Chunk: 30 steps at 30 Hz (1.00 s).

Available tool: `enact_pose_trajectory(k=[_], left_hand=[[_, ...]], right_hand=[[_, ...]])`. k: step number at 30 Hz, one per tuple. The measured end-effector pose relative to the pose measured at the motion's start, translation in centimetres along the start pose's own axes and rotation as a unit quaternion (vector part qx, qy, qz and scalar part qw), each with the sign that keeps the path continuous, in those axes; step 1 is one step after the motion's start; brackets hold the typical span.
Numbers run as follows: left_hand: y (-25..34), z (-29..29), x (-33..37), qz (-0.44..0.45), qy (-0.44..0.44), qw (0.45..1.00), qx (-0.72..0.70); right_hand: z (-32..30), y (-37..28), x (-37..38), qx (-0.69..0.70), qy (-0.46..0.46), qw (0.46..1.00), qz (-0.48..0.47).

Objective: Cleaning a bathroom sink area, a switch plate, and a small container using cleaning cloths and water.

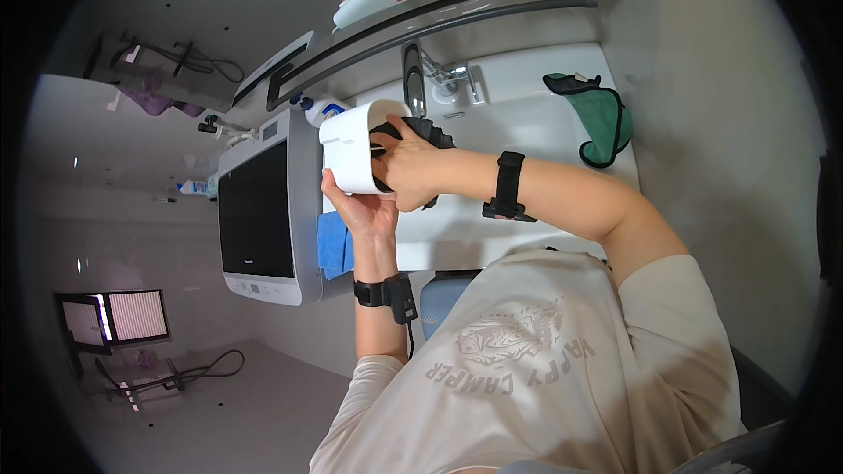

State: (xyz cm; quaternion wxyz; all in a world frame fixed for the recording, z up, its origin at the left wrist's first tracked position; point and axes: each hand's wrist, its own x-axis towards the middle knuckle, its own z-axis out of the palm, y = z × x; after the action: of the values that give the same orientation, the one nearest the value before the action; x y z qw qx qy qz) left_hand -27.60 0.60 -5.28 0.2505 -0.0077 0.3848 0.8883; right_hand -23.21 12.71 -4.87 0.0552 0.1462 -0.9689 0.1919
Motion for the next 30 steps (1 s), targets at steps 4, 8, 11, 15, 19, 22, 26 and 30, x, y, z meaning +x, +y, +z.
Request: enact_pose_trajectory(k=[4, 8, 11, 15, 19, 22, 26, 30], left_hand=[[0.1, 0.1, 0.0, -0.002, 0.008, 1.000, 0.009], [0.1, 0.4, 0.0, -0.003, 0.011, 1.000, 0.003], [0.6, -0.6, 0.8, 0.016, -0.044, 0.999, 0.002], [1.2, -0.9, 1.0, 0.041, -0.027, 0.998, 0.041], [0.4, -0.6, 1.2, 0.073, -0.011, 0.996, 0.059], [0.3, -0.4, 1.0, 0.081, 0.003, 0.995, 0.064], [0.4, -1.2, 1.4, 0.078, -0.014, 0.994, 0.077], [0.8, -1.8, 1.9, 0.064, -0.040, 0.993, 0.085]], right_hand=[[-0.3, 0.4, -0.4, 0.037, 0.039, 0.998, -0.029], [-1.3, 0.3, -0.9, 0.044, 0.030, 0.998, -0.032], [-2.0, -1.0, -2.0, -0.017, 0.053, 0.997, -0.049], [-2.3, -2.1, -2.1, 0.015, 0.150, 0.986, -0.065], [-2.0, -1.7, -1.1, 0.034, 0.063, 0.997, 0.003], [-0.1, -1.2, -0.2, -0.003, 0.087, 0.996, -0.005], [1.1, -2.4, 0.7, -0.006, 0.147, 0.988, 0.047], [0.6, -3.8, 1.0, -0.039, 0.122, 0.986, 0.107]])
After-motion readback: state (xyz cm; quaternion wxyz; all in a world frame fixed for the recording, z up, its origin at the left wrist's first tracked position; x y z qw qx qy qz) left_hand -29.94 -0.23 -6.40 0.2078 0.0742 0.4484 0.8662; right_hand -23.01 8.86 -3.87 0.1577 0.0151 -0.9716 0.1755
